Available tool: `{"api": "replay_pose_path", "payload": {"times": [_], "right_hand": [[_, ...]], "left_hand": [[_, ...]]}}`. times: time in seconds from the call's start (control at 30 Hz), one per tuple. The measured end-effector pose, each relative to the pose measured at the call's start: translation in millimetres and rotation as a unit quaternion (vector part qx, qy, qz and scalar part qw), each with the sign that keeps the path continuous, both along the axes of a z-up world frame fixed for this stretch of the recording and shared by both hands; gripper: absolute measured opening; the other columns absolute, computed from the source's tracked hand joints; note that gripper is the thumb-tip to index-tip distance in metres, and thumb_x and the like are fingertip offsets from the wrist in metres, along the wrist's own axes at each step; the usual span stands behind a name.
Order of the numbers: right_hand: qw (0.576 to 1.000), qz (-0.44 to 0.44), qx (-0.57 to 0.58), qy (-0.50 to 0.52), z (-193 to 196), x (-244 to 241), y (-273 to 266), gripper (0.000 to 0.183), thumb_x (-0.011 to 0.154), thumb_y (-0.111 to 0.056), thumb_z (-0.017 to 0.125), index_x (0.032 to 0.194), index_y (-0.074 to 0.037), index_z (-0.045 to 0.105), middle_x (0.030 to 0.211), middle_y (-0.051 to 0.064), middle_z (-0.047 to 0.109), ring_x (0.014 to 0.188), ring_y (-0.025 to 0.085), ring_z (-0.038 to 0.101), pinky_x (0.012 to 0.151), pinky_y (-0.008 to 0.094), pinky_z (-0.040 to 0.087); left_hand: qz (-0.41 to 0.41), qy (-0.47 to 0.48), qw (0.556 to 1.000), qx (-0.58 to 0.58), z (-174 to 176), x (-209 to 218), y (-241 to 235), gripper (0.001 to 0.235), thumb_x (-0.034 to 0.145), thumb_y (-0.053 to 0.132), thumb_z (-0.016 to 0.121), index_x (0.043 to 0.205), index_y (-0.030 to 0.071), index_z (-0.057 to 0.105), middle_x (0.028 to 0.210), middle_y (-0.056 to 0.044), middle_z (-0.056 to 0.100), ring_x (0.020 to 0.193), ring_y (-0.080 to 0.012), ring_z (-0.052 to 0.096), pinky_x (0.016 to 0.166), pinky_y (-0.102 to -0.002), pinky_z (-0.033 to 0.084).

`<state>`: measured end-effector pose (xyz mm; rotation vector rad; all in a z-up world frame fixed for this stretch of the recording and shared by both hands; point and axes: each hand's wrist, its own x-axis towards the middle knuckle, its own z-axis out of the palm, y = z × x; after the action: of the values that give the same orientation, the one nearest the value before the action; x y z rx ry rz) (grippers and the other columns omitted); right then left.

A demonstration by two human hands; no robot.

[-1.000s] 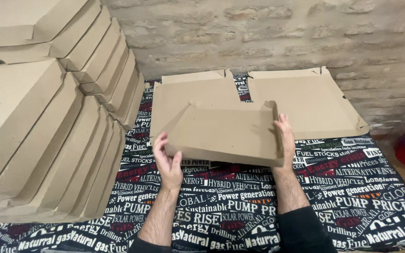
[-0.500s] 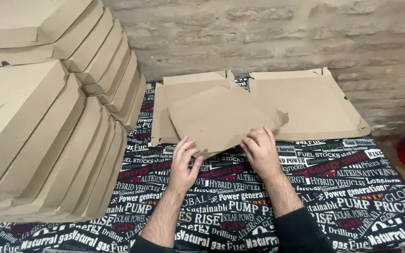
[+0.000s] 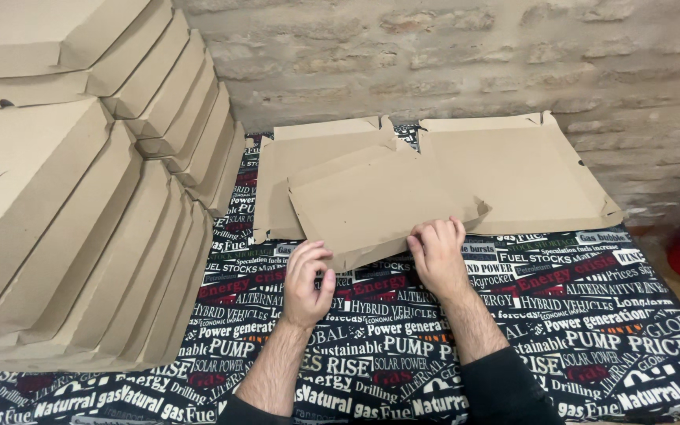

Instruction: The person assembles flat cardboard pizza boxes by folding the side flaps and locking the tabs. They repeat this process for several boxes, stacking the completed ones on the left side of the table.

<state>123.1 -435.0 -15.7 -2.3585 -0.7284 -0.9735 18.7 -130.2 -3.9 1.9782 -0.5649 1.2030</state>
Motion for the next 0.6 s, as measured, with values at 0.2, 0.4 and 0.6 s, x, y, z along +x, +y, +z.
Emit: {"api": "replay_pose_path", "payload": {"times": [0.2, 0.4, 0.6], "right_hand": [[1.000, 0.008, 0.006, 0.006, 4, -2, 0, 0.017, 0.117, -0.037, 0.068, 0.118, -0.020, 0.069, 0.107, 0.000, 0.062, 0.114, 0.025, 0.065, 0.132, 0.060, 0.032], [0.999, 0.015, -0.014, -0.034, 15, -11, 5, 0.014, 0.115, -0.036, 0.071, 0.117, -0.022, 0.070, 0.111, 0.001, 0.063, 0.114, 0.025, 0.065, 0.133, 0.061, 0.031], [0.999, 0.012, -0.029, -0.041, 15, -11, 6, 0.015, 0.114, -0.037, 0.072, 0.115, -0.022, 0.071, 0.112, 0.001, 0.064, 0.114, 0.025, 0.065, 0.133, 0.061, 0.032]], "left_hand": [[0.027, -0.003, 1.000, 0.010, 6, -2, -6, 0.010, 0.106, 0.017, 0.076, 0.101, 0.009, 0.074, 0.118, -0.010, 0.083, 0.121, -0.0392, 0.079, 0.118, -0.064, 0.054], [0.052, -0.010, 0.998, 0.034, 23, -8, -14, 0.011, 0.097, 0.009, 0.088, 0.108, 0.009, 0.085, 0.119, -0.008, 0.085, 0.118, -0.0356, 0.080, 0.115, -0.059, 0.057], [0.048, -0.004, 0.998, 0.035, 20, -7, -13, 0.011, 0.094, 0.008, 0.091, 0.105, 0.010, 0.088, 0.116, -0.007, 0.085, 0.116, -0.0346, 0.081, 0.113, -0.059, 0.060]]}}
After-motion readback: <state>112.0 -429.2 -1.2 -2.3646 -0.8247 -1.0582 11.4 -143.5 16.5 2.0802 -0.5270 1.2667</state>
